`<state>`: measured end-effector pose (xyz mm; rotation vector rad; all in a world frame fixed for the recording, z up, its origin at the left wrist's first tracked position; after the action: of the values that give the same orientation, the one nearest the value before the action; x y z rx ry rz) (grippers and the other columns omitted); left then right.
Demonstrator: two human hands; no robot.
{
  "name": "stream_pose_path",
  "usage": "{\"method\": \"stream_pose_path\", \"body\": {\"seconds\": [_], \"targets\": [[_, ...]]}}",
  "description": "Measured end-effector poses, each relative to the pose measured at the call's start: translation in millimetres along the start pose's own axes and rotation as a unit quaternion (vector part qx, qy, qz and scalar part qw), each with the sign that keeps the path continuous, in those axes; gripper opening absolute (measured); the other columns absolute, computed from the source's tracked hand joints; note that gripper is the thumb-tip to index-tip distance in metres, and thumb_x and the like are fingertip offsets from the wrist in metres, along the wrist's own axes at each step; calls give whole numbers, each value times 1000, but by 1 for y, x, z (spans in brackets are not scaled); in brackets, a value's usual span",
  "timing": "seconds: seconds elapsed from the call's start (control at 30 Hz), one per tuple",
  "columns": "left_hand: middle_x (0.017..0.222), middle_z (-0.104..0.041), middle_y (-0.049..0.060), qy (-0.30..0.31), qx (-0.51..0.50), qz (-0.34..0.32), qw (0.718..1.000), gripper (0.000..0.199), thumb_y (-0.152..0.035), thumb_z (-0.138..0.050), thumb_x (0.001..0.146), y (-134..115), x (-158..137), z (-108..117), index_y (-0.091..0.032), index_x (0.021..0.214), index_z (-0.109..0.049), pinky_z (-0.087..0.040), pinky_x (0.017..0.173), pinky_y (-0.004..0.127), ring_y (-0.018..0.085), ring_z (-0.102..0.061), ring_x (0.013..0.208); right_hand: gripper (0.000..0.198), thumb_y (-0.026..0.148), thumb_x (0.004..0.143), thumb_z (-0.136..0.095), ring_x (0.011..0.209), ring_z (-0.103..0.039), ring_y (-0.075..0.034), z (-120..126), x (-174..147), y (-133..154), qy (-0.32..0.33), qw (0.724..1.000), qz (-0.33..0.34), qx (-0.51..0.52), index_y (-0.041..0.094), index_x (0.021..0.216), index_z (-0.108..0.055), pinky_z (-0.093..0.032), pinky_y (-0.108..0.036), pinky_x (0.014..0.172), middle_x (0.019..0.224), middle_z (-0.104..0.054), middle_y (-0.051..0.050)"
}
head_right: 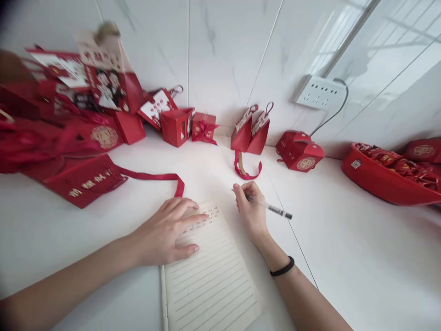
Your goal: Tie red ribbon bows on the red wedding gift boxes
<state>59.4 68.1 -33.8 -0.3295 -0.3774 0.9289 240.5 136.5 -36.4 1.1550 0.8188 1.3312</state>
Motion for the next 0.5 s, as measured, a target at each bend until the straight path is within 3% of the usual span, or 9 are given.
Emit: {"method": "stream_pose_path", "body": {"seconds": [0.17, 0.3, 0.37, 0.5], "targets": [[121, -48, 10, 24, -21, 21, 999, 56, -45, -65, 70, 2, -1, 1, -25, 122, -57, -32, 102, 50, 30, -41, 117, 34, 51, 78, -54, 42, -41, -8, 12, 10, 3, -45, 994, 64, -82, 19, 89, -51, -36, -23, 41, 76, -55, 0], [120, -50, 9, 22, -28, 26, 999, 55, -48, -66, 69, 7, -3, 0, -27, 120, -58, -32, 103, 48, 30, -41, 118, 25, 40, 79, -40, 65, -57, -20, 19, 12, 8, -50, 979, 164, -111, 20, 91, -48, -43, -31, 57, 71, -56, -3], [117, -52, 8, 6, -31, 17, 999, 51, -47, -63, 73, 8, -3, 0, -25, 119, -59, -33, 104, 45, 27, -43, 117, 22, 31, 71, -39, 76, -59, -24, 20, 14, 6, -38, 974, 174, -143, 21, 88, -48, -44, -34, 63, 73, -59, -5], [113, -55, 8, -72, -23, 11, 997, 37, -39, -52, 83, 9, -5, 10, -21, 114, -59, -35, 103, 42, 24, -46, 113, 36, 21, 53, -37, 77, -59, -25, 18, 16, 1, -15, 975, 140, -170, 21, 87, -48, -45, -34, 59, 89, -63, -9]]}}
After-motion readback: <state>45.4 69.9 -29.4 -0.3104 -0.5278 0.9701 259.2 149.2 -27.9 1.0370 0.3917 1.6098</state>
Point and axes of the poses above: each hand's wrist, its own x-axis towards the middle knuckle, its own z-axis out of the back of the hand, y = z × x, the point moved 6 cm from there along x, towards the middle knuckle
